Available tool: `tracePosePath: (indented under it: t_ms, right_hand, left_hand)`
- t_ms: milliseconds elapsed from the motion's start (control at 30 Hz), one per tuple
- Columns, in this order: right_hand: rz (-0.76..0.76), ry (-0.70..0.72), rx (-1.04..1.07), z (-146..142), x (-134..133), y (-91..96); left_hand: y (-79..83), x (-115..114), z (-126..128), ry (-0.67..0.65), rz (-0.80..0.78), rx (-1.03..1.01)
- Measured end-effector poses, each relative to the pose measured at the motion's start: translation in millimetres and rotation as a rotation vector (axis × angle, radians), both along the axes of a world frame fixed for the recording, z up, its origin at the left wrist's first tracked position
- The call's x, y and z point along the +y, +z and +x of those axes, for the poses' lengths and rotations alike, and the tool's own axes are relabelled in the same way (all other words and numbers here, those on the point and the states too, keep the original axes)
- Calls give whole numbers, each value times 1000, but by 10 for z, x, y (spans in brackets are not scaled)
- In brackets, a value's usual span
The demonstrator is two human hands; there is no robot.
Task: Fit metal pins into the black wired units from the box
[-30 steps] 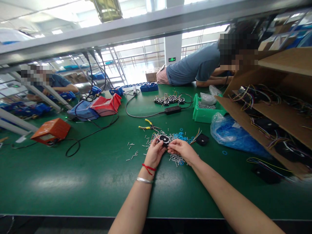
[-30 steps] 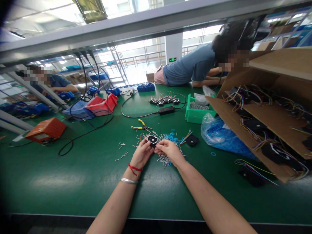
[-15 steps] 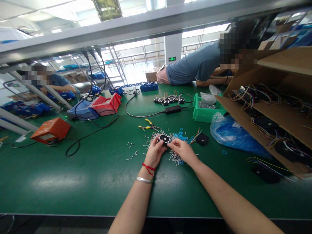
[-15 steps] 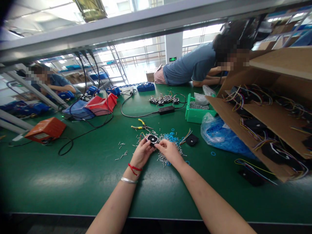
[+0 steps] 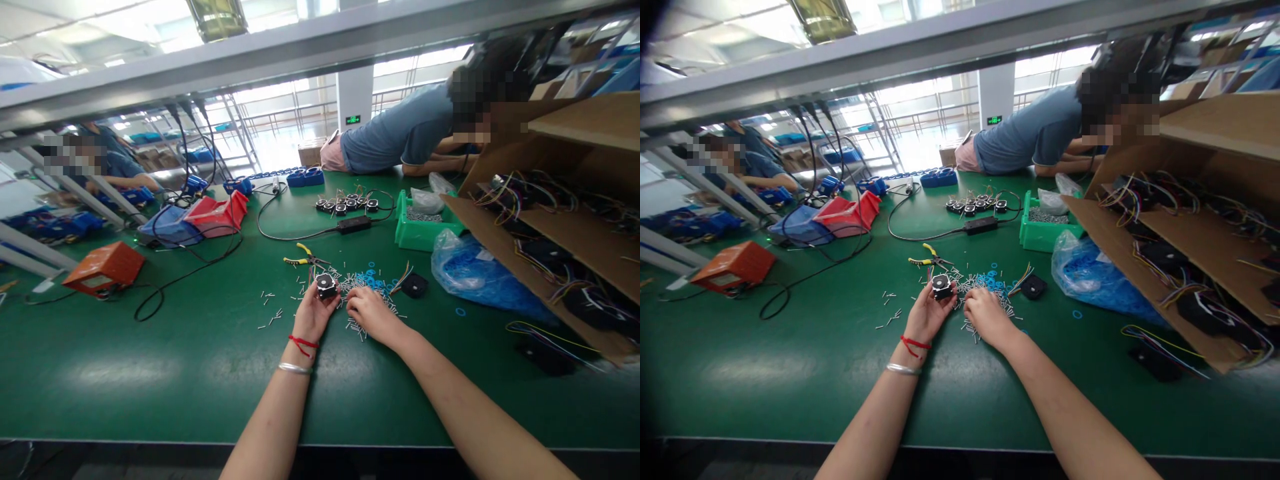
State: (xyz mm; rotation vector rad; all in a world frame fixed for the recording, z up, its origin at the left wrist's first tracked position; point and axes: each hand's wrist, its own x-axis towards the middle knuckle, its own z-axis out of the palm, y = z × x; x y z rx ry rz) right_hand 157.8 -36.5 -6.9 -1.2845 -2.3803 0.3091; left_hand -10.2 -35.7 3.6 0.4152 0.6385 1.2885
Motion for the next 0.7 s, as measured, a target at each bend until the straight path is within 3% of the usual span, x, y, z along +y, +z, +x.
tracePosePath:
  t_ms: [367,533,700]
  right_hand:
    - [-7,-97,-17,46,56,-45]
    - [-54,-146,305,29,63,33]
    - [-124,-127,653,24,23,158]
  left_hand:
    - [-36,20,-16,-40,-16,-4]
    - [-4,-2,-13,-119,-28,5]
    - [36,-42,1,-311,-48,17]
